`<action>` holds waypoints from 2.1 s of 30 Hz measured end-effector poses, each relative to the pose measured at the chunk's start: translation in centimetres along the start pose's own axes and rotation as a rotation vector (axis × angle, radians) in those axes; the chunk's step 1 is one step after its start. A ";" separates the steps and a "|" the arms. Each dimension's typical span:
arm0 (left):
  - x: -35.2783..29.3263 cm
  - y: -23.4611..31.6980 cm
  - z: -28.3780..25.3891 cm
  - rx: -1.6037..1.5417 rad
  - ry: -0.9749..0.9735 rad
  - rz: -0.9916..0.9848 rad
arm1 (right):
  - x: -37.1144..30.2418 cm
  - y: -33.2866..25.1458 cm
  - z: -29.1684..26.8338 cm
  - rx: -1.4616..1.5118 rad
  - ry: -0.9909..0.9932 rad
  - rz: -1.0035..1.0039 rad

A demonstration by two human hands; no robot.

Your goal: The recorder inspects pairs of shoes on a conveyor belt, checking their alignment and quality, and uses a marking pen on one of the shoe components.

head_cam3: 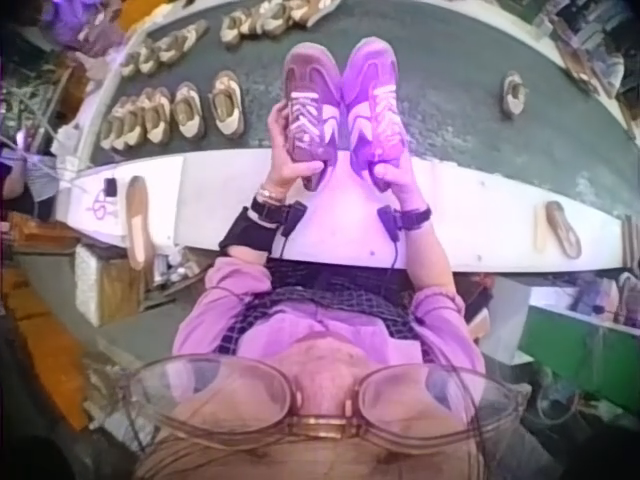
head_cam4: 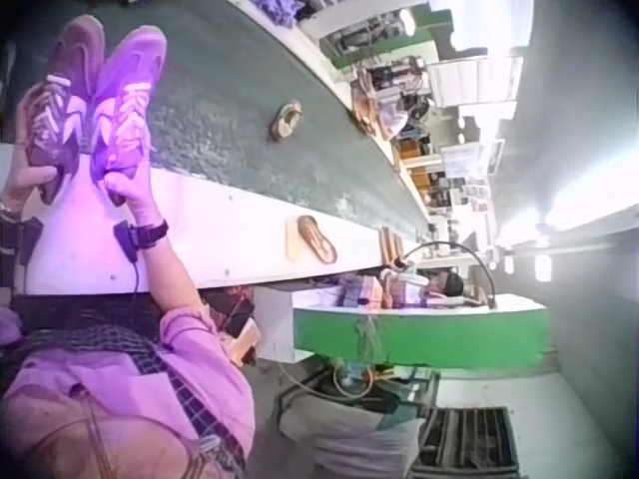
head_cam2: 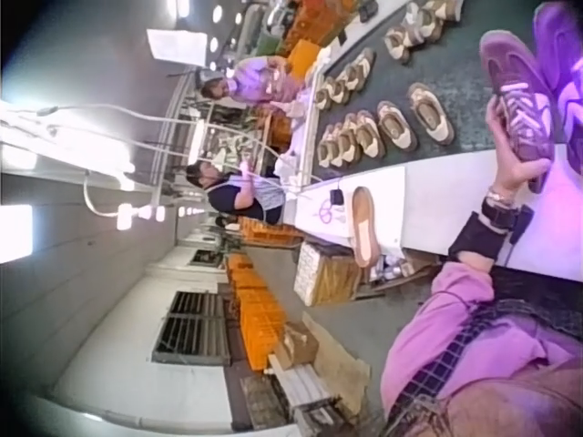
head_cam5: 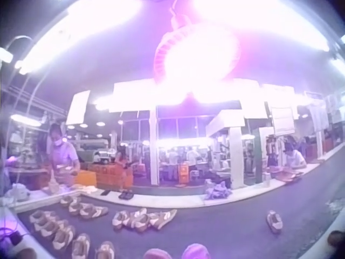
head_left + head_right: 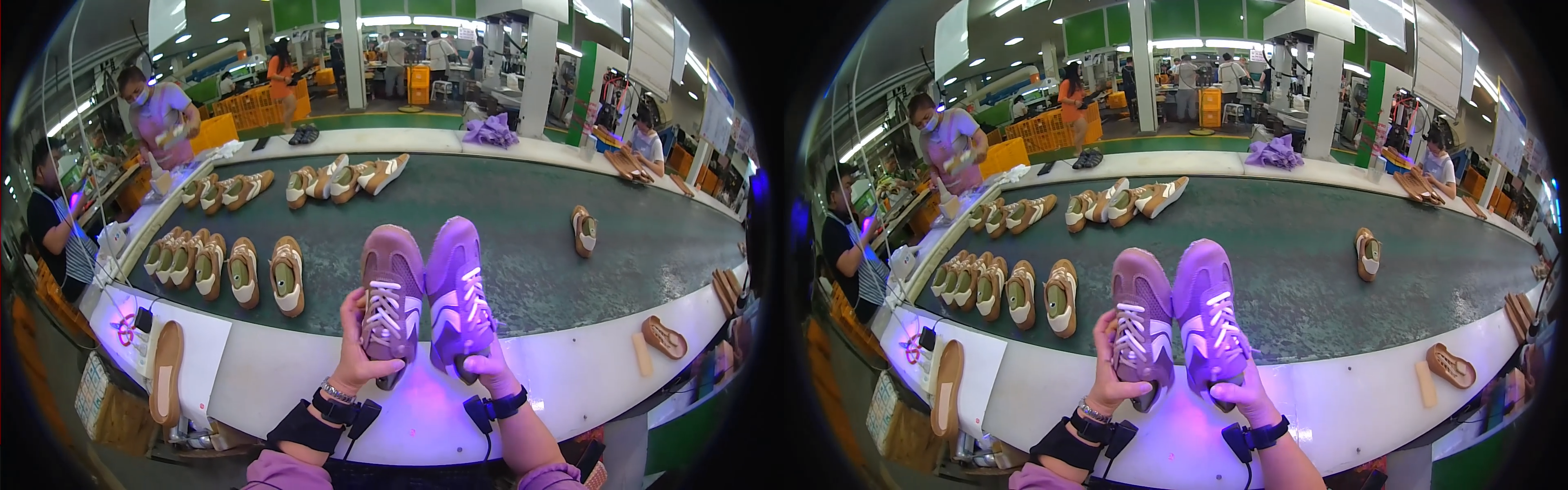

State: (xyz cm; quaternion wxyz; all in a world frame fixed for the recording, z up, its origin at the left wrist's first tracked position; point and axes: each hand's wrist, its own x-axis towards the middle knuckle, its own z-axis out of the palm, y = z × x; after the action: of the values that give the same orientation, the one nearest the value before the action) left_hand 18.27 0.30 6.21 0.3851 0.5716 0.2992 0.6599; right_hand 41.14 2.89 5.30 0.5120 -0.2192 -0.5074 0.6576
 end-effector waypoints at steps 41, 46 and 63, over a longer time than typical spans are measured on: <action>-0.1 -3.8 0.3 -0.908 0.472 -0.560 | 0.6 -1.4 -2.3 0.441 0.389 0.048; -0.2 -4.4 0.1 -0.879 0.514 -0.544 | 0.5 -0.6 -1.7 0.370 0.411 0.077; -0.3 -5.2 0.8 -0.838 0.529 -0.608 | 0.5 0.5 -2.3 0.403 0.464 0.125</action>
State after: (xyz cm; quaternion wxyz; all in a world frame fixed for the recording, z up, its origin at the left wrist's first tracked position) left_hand 19.96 2.71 1.80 0.6627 0.0746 0.2493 0.7022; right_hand 42.63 4.36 4.01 0.6055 -0.2884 -0.2222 0.7076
